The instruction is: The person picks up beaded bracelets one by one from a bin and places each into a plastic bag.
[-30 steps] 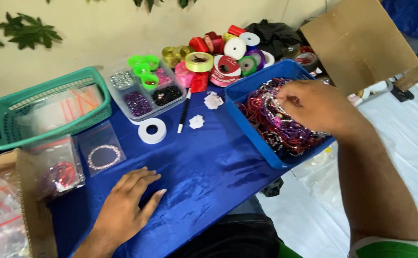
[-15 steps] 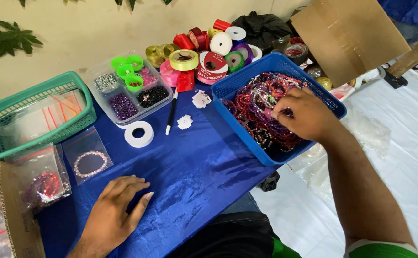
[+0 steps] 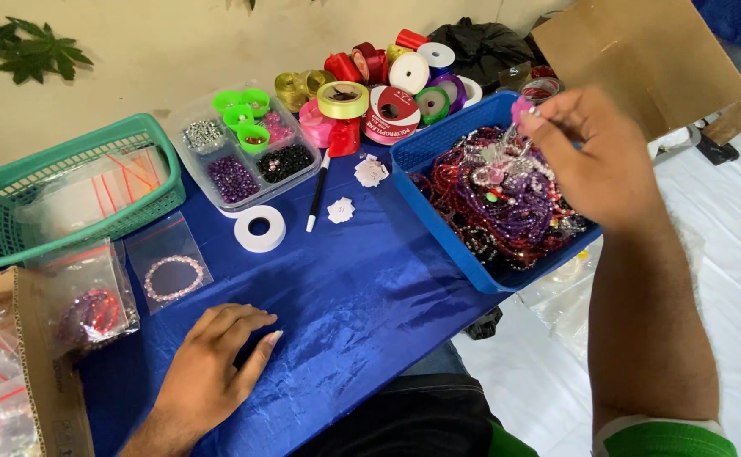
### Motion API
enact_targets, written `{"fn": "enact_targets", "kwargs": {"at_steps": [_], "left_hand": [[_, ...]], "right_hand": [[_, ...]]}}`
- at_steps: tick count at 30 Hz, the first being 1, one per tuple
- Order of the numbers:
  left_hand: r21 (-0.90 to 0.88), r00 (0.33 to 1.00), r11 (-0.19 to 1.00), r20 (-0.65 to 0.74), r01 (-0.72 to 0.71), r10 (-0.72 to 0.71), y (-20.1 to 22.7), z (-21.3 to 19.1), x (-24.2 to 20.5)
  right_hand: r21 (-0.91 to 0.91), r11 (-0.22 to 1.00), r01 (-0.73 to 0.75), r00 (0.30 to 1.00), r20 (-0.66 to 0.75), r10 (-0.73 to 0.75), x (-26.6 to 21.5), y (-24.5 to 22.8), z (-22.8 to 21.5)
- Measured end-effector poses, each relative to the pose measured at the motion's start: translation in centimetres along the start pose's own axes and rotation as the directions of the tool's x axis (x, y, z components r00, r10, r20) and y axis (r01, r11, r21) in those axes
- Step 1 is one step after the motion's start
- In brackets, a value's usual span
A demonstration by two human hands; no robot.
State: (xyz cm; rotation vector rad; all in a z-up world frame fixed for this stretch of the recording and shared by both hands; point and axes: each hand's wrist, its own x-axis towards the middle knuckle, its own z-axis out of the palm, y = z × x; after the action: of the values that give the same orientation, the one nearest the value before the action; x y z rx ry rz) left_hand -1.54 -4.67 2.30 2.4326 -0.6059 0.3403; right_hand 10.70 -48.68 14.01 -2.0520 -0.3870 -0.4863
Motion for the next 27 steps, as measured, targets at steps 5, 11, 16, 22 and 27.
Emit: {"fn": "enact_targets", "kwargs": {"at_steps": [5, 11, 16, 22, 27], "left_hand": [[-0.007, 1.0, 1.0, 0.0, 0.007, -0.007, 0.1, -0.1, -0.1], [-0.019, 0.999, 0.999, 0.018, 0.031, -0.03, 0.2, -0.3, 0.0], [-0.024, 0.999, 0.999, 0.015, 0.031, -0.03, 0.2, -0.3, -0.1], [-0.029, 1.0, 0.999, 0.01, 0.017, -0.017, 0.2, -0.2, 0.1], [-0.028, 0.999, 0.999, 0.008, 0.035, -0.035, 0.3, -0.1, 0.1]], "right_hand": [[0.078, 0.993, 0.083, 0.996, -0.034, -0.081, 1.2, -3.1, 0.5], [0.08, 0.992, 0.097, 0.986, -0.144, -0.085, 4.2, -5.2, 0.3], [0.069, 0.993, 0.097, 0.973, -0.215, -0.08, 5.3, -3.0, 0.0], [-0.039, 0.998, -0.04, 0.983, -0.182, 0.032, 5.0, -3.0, -0.2], [0.202, 0.979, -0.017, 0.987, -0.153, 0.049, 4.6, -3.8, -0.1]]}}
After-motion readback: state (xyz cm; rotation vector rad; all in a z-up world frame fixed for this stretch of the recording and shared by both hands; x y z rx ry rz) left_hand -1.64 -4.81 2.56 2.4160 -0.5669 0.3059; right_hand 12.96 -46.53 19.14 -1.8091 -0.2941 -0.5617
